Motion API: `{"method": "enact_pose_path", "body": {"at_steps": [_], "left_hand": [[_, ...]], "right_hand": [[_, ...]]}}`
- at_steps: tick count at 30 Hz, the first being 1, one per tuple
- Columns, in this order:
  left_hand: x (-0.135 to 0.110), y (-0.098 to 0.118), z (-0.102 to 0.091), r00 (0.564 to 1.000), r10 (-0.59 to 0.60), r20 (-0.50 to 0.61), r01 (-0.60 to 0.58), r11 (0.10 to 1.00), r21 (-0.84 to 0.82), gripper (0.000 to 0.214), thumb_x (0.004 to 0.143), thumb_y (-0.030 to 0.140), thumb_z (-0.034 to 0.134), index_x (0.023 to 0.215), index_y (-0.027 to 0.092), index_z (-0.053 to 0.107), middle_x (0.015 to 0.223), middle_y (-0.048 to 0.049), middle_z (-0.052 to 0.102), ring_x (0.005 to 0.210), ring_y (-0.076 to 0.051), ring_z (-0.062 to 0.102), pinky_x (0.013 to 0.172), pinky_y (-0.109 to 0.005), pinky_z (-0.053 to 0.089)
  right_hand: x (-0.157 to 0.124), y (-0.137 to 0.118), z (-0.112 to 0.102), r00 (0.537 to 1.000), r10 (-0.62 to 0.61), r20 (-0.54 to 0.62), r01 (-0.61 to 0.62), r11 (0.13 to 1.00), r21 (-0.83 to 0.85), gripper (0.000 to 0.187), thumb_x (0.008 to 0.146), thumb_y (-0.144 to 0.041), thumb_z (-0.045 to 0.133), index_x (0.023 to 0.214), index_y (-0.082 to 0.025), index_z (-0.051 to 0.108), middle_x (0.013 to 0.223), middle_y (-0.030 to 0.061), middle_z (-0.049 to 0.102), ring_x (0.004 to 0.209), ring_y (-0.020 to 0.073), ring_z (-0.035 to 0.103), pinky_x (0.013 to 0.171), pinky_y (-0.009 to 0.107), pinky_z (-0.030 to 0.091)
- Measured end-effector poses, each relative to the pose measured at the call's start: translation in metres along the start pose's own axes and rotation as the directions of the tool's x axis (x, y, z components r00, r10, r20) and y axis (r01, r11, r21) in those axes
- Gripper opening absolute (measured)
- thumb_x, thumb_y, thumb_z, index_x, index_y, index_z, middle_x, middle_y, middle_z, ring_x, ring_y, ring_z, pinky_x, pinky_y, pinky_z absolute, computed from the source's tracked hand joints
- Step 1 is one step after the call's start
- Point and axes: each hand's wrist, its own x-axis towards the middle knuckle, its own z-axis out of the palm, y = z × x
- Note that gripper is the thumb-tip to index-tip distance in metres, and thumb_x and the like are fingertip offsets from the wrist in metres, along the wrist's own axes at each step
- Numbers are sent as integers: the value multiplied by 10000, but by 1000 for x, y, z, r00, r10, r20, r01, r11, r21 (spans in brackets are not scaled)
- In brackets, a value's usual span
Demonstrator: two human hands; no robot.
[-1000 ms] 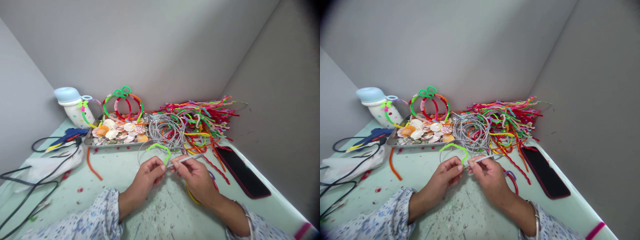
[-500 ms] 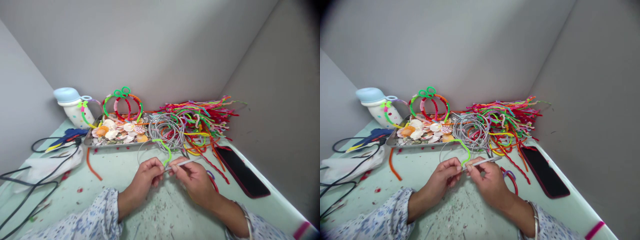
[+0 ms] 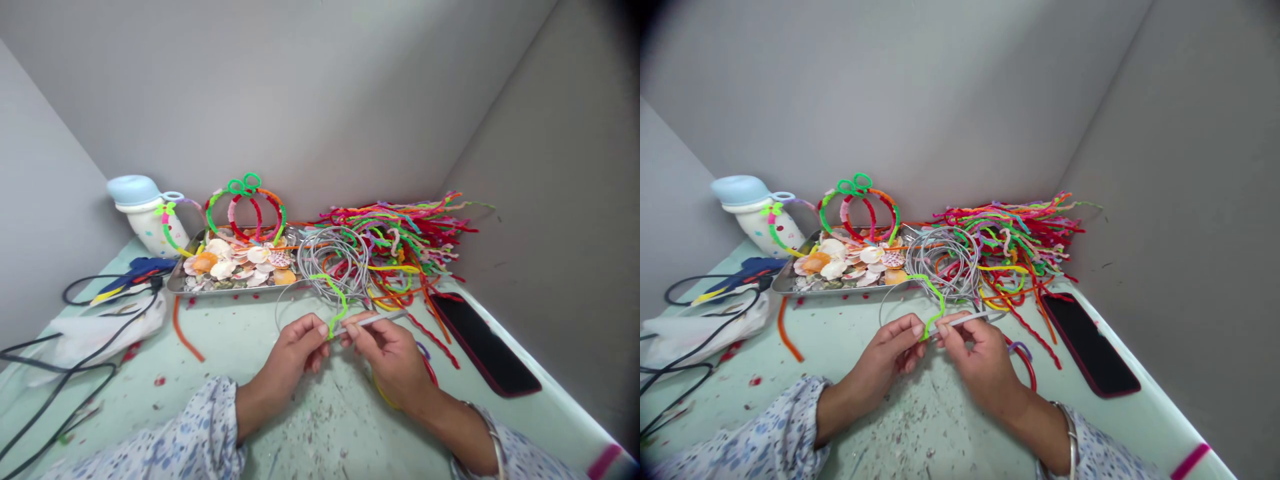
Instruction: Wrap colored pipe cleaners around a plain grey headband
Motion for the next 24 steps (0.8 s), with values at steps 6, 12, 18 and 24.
{"method": "enact_pose_path", "body": {"at_steps": [6,12,18,24], "left_hand": [[-1,1,0,999,-32,-27,33,999,12,218,773,342,626,680,178,516,537,55,508,407,-48,352,408,-187,237],[-2,5,1,998,-56,-37,58,996,64,180,733,311,601,645,178,516,495,60,473,398,-49,312,400,-195,194],[-2,3,2,998,-28,-56,30,999,43,242,767,362,628,669,182,499,521,60,488,414,-51,344,414,-192,215],[-2,3,3,998,9,-56,-7,999,36,263,820,418,636,774,173,551,633,38,559,433,-51,408,430,-190,266]], "right_hand": [[-2,-4,-1,997,-42,59,45,997,-59,163,921,-286,565,882,-204,700,778,34,701,698,174,655,640,275,521],[-4,-3,-2,992,-65,112,74,994,-79,145,918,-241,567,894,-204,705,808,31,699,731,175,663,678,287,521],[-1,-3,-2,999,30,-16,-28,995,94,184,896,-360,611,916,-199,699,761,34,720,649,165,672,575,261,536],[5,-10,-3,979,134,-152,-102,975,199,268,836,-449,666,803,-184,689,679,51,733,563,171,664,496,262,533]]}}
